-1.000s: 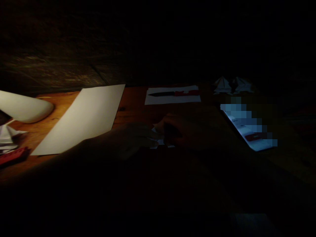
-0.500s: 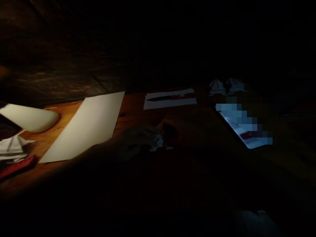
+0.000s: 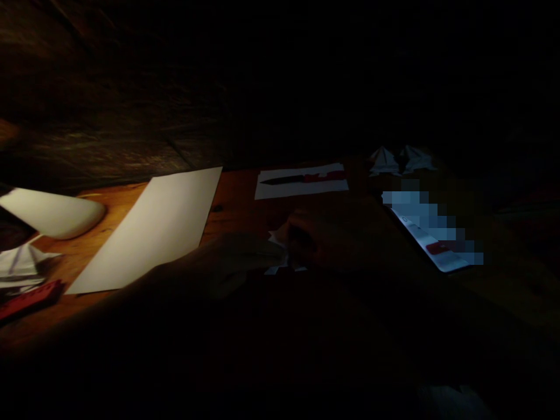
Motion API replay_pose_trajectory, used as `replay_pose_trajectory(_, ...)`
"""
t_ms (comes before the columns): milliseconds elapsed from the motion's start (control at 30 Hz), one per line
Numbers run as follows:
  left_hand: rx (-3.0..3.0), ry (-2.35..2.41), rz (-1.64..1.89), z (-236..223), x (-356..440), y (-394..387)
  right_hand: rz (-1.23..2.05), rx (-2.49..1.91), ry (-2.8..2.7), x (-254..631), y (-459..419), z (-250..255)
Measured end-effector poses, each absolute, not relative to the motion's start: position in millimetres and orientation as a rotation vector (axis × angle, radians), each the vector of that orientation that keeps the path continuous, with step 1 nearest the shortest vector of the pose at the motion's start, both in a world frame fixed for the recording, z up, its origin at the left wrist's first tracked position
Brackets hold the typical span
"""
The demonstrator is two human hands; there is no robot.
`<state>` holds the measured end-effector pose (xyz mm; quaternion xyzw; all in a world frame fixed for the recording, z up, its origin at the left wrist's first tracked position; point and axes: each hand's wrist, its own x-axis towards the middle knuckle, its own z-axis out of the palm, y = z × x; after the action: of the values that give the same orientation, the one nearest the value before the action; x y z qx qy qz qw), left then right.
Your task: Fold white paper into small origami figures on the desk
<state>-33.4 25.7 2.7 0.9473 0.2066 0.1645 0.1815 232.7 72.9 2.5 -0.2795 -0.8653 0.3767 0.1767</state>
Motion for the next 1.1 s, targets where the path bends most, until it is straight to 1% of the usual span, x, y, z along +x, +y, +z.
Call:
replay_pose_trajectory(233,2.678,0.566,0.436,0,-31,26,1.070,-0.773,-2.443,233,76,2)
replay_pose_trajectory(433,2.780,0.591,0.523,-4,-27,25,1.305,-0.841,-2.239,237,83,2)
replay_pose_trajectory(500,2.787,0.565,0.531,-5,-27,26,1.211,-0.833,-2.257,236,81,3)
replay_pose_trajectory(600,2.767,0.523,0.531,-6,-27,30,0.909,-0.782,-2.353,232,75,5)
replay_pose_trajectory(667,2.709,0.490,0.578,-7,-27,34,0.772,-0.785,-2.391,228,72,3)
replay_pose_trajectory(733,2.618,0.467,0.625,-8,-27,39,0.737,-0.800,-2.407,225,71,0)
replay_pose_trajectory(967,2.444,0.588,0.574,-10,-25,52,0.763,-0.747,-2.450,228,79,-10)
replay_pose_trajectory(1100,2.404,0.573,0.558,-10,-25,56,0.755,-0.782,-2.443,228,80,-10)
